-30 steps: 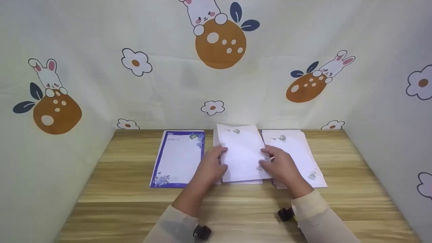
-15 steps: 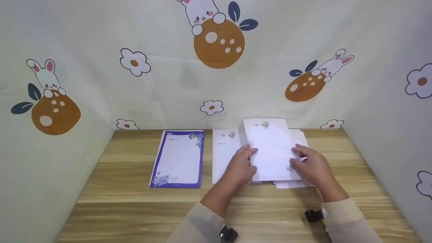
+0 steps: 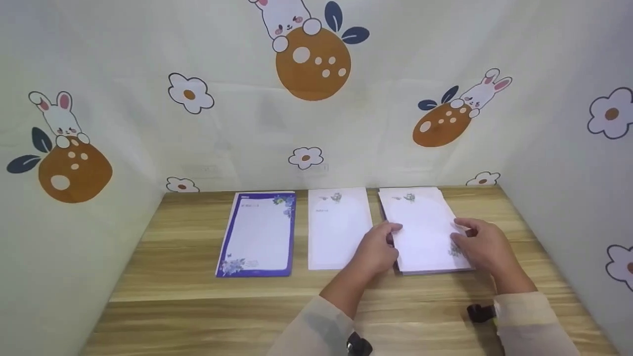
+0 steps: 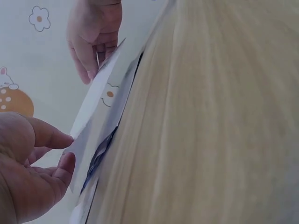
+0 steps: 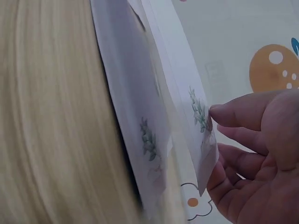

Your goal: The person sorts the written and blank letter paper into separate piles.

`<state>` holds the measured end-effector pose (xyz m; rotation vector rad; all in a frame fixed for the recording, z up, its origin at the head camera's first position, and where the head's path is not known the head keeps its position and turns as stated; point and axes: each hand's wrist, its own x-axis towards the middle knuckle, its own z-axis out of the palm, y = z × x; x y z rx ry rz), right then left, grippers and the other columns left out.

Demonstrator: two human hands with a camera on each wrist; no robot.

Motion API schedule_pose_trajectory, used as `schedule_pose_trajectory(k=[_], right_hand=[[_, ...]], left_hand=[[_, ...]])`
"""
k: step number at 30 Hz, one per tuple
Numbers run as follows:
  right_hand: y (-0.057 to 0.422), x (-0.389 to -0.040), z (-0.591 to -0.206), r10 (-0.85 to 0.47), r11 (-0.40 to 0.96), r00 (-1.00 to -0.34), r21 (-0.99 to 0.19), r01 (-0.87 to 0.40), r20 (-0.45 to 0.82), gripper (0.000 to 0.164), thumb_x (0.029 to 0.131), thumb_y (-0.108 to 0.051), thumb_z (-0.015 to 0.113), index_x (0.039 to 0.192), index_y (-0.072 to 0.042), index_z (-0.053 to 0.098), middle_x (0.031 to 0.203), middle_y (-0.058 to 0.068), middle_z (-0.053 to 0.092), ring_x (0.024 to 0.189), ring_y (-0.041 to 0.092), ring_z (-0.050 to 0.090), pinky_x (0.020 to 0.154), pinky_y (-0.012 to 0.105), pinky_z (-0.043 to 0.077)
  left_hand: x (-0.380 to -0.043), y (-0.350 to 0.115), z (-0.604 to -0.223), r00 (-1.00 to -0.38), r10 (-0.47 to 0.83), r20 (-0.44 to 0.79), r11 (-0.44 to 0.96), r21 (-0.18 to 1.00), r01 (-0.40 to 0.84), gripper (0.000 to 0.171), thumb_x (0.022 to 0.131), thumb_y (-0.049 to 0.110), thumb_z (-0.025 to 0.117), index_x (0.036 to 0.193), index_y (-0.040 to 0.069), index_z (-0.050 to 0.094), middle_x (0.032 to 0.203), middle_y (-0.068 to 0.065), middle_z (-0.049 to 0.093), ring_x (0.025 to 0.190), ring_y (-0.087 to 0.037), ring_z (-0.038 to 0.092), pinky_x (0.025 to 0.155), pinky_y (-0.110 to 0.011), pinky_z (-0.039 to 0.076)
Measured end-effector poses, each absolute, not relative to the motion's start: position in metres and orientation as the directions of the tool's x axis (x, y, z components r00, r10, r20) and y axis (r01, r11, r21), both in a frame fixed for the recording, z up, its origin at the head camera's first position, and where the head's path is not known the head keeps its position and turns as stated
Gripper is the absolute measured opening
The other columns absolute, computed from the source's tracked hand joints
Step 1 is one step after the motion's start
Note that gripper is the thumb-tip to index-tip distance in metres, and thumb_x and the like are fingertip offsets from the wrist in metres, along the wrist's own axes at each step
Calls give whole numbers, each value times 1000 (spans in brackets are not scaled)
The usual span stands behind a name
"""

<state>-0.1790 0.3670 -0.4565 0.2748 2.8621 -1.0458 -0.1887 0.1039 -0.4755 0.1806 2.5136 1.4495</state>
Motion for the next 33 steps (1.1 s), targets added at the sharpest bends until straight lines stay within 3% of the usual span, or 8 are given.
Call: schedule_pose_trajectory(k=[2, 4, 10, 17, 24, 33], right_hand=[[367, -180, -459, 140, 746, -974, -627, 223, -180, 61, 103, -34, 70, 155, -6, 55, 152, 31, 56, 138, 46, 54, 118, 67, 43], [368, -181, -461, 138, 745, -969, -624, 238, -205, 62, 103, -34, 70, 155, -5, 55, 156, 31, 53, 143, 48, 51, 121, 68, 40], [372, -181, -464, 139, 741, -967, -625, 243, -211, 66, 105, -41, 65, 157, -4, 51, 152, 31, 57, 136, 45, 58, 115, 64, 47], [361, -184, -463, 115, 729, -977, -653, 205, -179, 67, 104, -47, 66, 156, -7, 54, 142, 27, 65, 116, 33, 68, 94, 44, 57], [330, -193, -455, -70, 783, -998, -620, -51, -6, 54, 103, -38, 69, 147, -7, 64, 141, 24, 69, 130, 44, 66, 110, 62, 53], [284, -206, -445, -185, 733, -983, -666, -139, 2, 53, 102, -39, 72, 147, -11, 65, 147, 16, 68, 131, 39, 68, 114, 59, 53]], left_hand=[[-190, 104, -478, -961, 226, -160, 498, 867, -27, 60, 89, -5, 72, 141, 26, 70, 128, 2, 68, 125, -18, 65, 105, -32, 56], [-190, 104, -480, -954, 236, -187, 486, 872, -51, 60, 90, -4, 72, 140, 27, 70, 115, 3, 67, 112, -16, 64, 95, -31, 57], [-189, 102, -483, -941, 264, -213, 469, 880, -68, 57, 90, 2, 74, 139, 31, 69, 138, -4, 71, 131, -24, 67, 110, -40, 56], [-189, 95, -479, -953, 267, -144, 456, 890, -6, 54, 95, 9, 74, 144, 30, 67, 152, -4, 64, 143, -26, 60, 122, -45, 49], [-195, 67, -475, -972, 227, -57, 473, 879, 59, 53, 97, 18, 67, 150, 25, 61, 163, -5, 54, 153, -29, 51, 128, -49, 42], [-207, 5, -471, -989, 131, -71, 536, 844, 10, 51, 101, 28, 68, 152, 23, 60, 160, -11, 57, 148, -34, 55, 125, -52, 45]])
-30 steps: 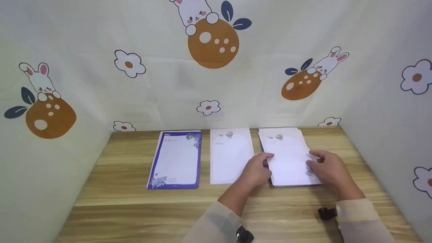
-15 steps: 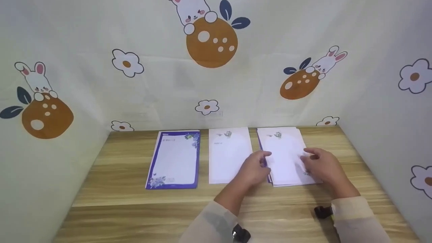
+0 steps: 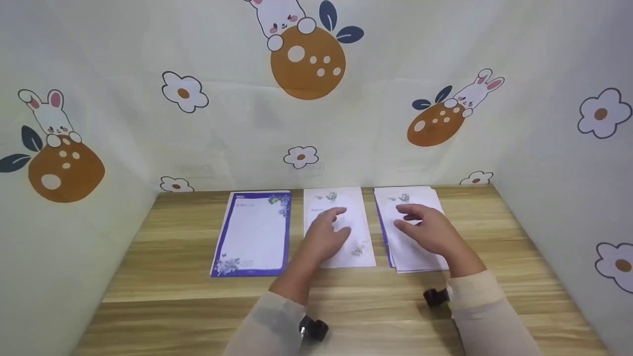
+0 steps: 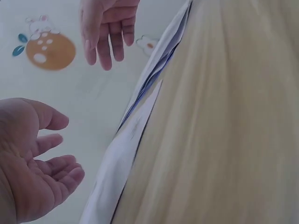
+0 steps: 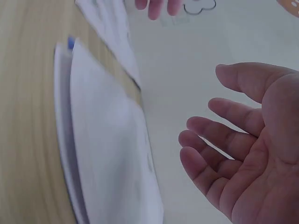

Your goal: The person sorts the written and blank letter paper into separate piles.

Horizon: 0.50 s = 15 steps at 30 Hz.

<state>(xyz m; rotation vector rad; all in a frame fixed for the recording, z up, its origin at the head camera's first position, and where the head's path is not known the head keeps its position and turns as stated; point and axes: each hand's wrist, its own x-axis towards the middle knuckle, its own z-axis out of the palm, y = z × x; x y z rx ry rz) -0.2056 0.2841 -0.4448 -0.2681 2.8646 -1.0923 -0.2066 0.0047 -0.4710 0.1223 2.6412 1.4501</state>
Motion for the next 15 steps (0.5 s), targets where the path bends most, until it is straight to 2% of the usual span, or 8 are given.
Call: schedule_pose_trajectory(k=[6, 11, 15], right_hand=[[246, -217, -444, -226, 677, -974, -716, -167, 14, 49, 102, -33, 72, 146, -11, 66, 145, 15, 70, 130, 36, 69, 110, 55, 57], [223, -219, -442, -221, 656, -975, -742, -138, -15, 51, 102, -37, 71, 147, -14, 64, 141, 13, 71, 131, 35, 67, 107, 52, 59], [213, -219, -441, -207, 647, -977, -755, -104, -43, 56, 101, -41, 71, 152, -19, 60, 152, 11, 65, 138, 35, 64, 113, 53, 57]], left_hand=[[-207, -36, -470, -990, 89, -112, 572, 819, -41, 57, 100, 31, 70, 155, 23, 56, 164, -13, 52, 155, -36, 47, 129, -57, 38], [-208, -57, -468, -990, 46, -133, 597, 798, -79, 60, 100, 32, 70, 157, 22, 54, 167, -11, 49, 158, -36, 42, 132, -57, 33], [-210, -65, -467, -988, 2, -154, 605, 787, -121, 65, 100, 33, 70, 160, 23, 50, 169, -11, 47, 161, -36, 38, 134, -57, 29]])
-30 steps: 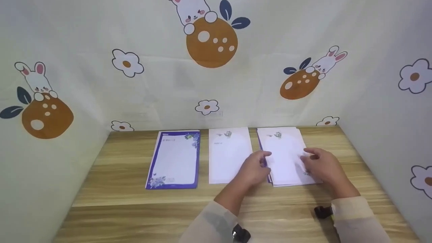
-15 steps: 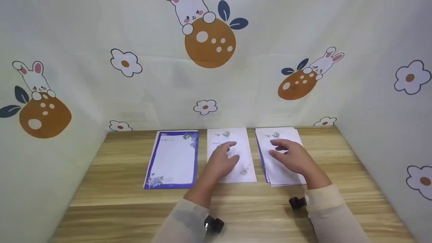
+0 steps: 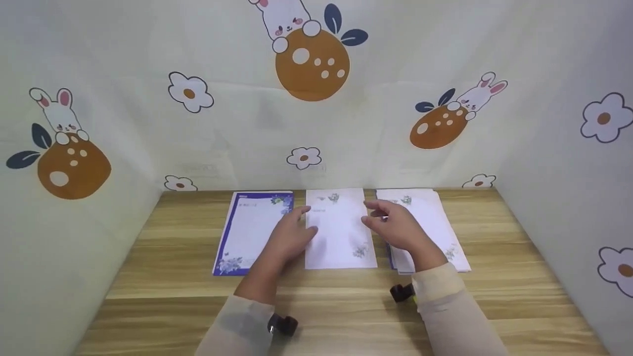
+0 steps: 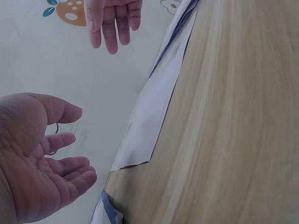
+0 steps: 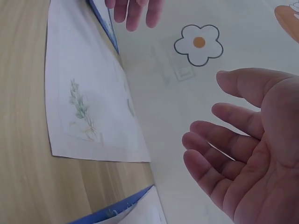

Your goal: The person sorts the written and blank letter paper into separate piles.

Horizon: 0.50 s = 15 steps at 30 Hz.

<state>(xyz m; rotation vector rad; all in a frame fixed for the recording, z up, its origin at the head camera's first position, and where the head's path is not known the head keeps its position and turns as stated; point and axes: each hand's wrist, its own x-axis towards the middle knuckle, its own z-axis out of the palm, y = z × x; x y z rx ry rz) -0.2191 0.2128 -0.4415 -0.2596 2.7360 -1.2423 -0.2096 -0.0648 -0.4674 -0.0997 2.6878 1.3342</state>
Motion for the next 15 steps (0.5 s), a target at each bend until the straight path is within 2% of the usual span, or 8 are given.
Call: schedule_pose_trajectory(k=[4, 8, 12, 15], right_hand=[[208, -219, -447, -214, 658, -973, -749, -78, -87, 68, 101, -41, 71, 162, -20, 48, 167, 14, 49, 149, 39, 54, 121, 57, 48], [208, -220, -458, -241, 715, -959, -695, -73, -148, 77, 102, -43, 69, 166, -10, 39, 169, 20, 43, 156, 42, 44, 129, 60, 37], [209, -220, -466, -250, 764, -950, -641, -76, -186, 82, 101, -46, 69, 165, -4, 38, 169, 22, 44, 160, 43, 38, 133, 61, 29], [210, -218, -469, -277, 776, -942, -623, -102, -191, 82, 99, -45, 73, 164, -6, 41, 172, 20, 40, 162, 42, 33, 134, 60, 26]], left_hand=[[-211, -68, -471, -983, 40, -181, 612, 782, -119, 77, 100, 36, 69, 167, 16, 37, 174, -14, 37, 164, -36, 31, 136, -56, 23], [-209, -68, -476, -970, 98, -224, 618, 778, -117, 89, 100, 40, 70, 171, 10, 25, 179, -15, 26, 167, -36, 23, 138, -53, 18], [-207, -67, -477, -963, 113, -244, 614, 779, -126, 92, 99, 40, 72, 171, 9, 24, 179, -16, 25, 167, -36, 22, 138, -53, 18], [-205, -68, -478, -958, 134, -253, 630, 768, -115, 91, 97, 41, 75, 170, 13, 28, 179, -15, 24, 167, -36, 22, 138, -54, 18]])
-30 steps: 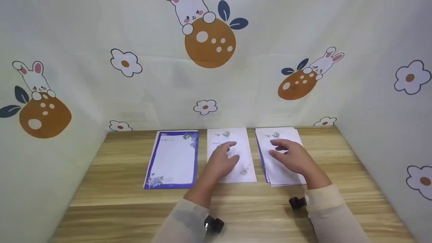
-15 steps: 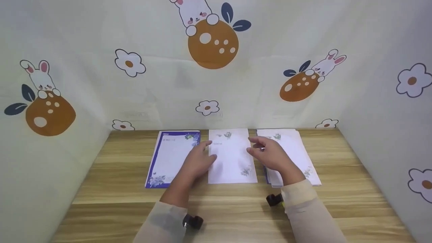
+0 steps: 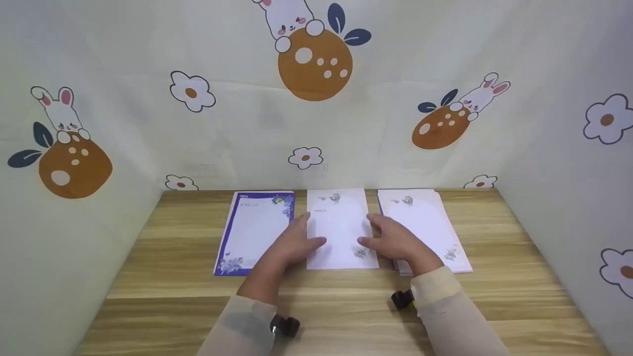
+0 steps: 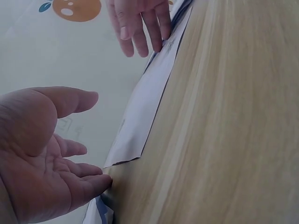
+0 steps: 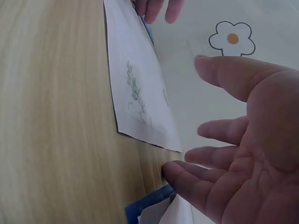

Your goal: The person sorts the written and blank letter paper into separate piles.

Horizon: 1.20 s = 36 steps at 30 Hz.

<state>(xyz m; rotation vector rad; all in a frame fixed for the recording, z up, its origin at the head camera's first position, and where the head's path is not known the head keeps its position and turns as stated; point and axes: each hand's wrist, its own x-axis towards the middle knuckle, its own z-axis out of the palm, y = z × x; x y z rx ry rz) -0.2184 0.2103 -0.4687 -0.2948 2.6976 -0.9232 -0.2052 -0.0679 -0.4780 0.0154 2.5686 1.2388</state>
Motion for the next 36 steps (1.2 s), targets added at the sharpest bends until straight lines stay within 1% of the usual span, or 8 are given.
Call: schedule_pose_trajectory(k=[4, 9, 12, 16, 21, 26, 30, 36], right_hand=[[213, -215, -471, -361, 786, -910, -592, -181, -202, 80, 95, -45, 79, 163, -16, 47, 177, 11, 31, 165, 38, 27, 135, 59, 23], [214, -211, -474, -434, 794, -874, -552, -256, -218, 76, 93, -42, 82, 160, -24, 52, 178, 2, 31, 166, 35, 26, 136, 59, 21], [212, -209, -474, -434, 807, -871, -530, -262, -229, 75, 92, -38, 84, 159, -24, 54, 177, 1, 33, 167, 36, 23, 136, 59, 20], [208, -206, -474, -414, 830, -879, -496, -257, -238, 75, 90, -35, 86, 158, -23, 55, 175, 0, 37, 167, 38, 22, 136, 60, 21], [205, -204, -476, -388, 839, -895, -485, -246, -219, 76, 89, -33, 87, 157, -21, 56, 173, 0, 42, 166, 37, 25, 135, 58, 24], [202, -206, -479, -350, 843, -921, -488, -229, -173, 75, 87, -31, 90, 154, -20, 59, 166, 5, 52, 160, 37, 38, 133, 55, 31], [198, -207, -480, -327, 846, -937, -481, -231, -125, 73, 84, -29, 92, 151, -20, 63, 156, 5, 62, 148, 36, 51, 128, 52, 40], [195, -208, -480, -306, 850, -947, -476, -226, -96, 70, 82, -28, 94, 146, -20, 67, 149, 2, 69, 138, 31, 55, 123, 49, 46]], left_hand=[[-203, -68, -480, -944, 196, -264, 692, 720, -57, 89, 94, 43, 79, 169, 23, 34, 182, -7, 19, 169, -34, 18, 137, -57, 19], [-200, -68, -481, -926, 275, -259, 766, 641, 48, 90, 90, 42, 83, 167, 30, 38, 182, 0, 17, 170, -31, 16, 136, -59, 19], [-198, -67, -482, -919, 306, -249, 793, 601, 101, 87, 90, 40, 84, 166, 27, 42, 181, -4, 20, 169, -33, 17, 136, -59, 19], [-197, -65, -483, -918, 325, -227, 813, 562, 149, 83, 90, 36, 84, 162, 18, 48, 179, -11, 25, 168, -37, 20, 137, -57, 20], [-197, -63, -483, -925, 310, -219, 827, 542, 149, 80, 90, 34, 84, 160, 14, 50, 178, -12, 30, 167, -37, 23, 137, -54, 21], [-197, -60, -484, -943, 274, -191, 828, 545, 131, 75, 92, 30, 83, 159, 13, 52, 174, -11, 39, 165, -36, 29, 137, -52, 23], [-198, -57, -485, -959, 239, -155, 825, 553, 116, 74, 91, 24, 85, 158, 13, 53, 168, -10, 48, 161, -34, 38, 136, -50, 28], [-197, -54, -483, -966, 213, -148, 822, 561, 95, 73, 91, 22, 85, 156, 13, 54, 164, -9, 52, 158, -33, 43, 134, -49, 32]])
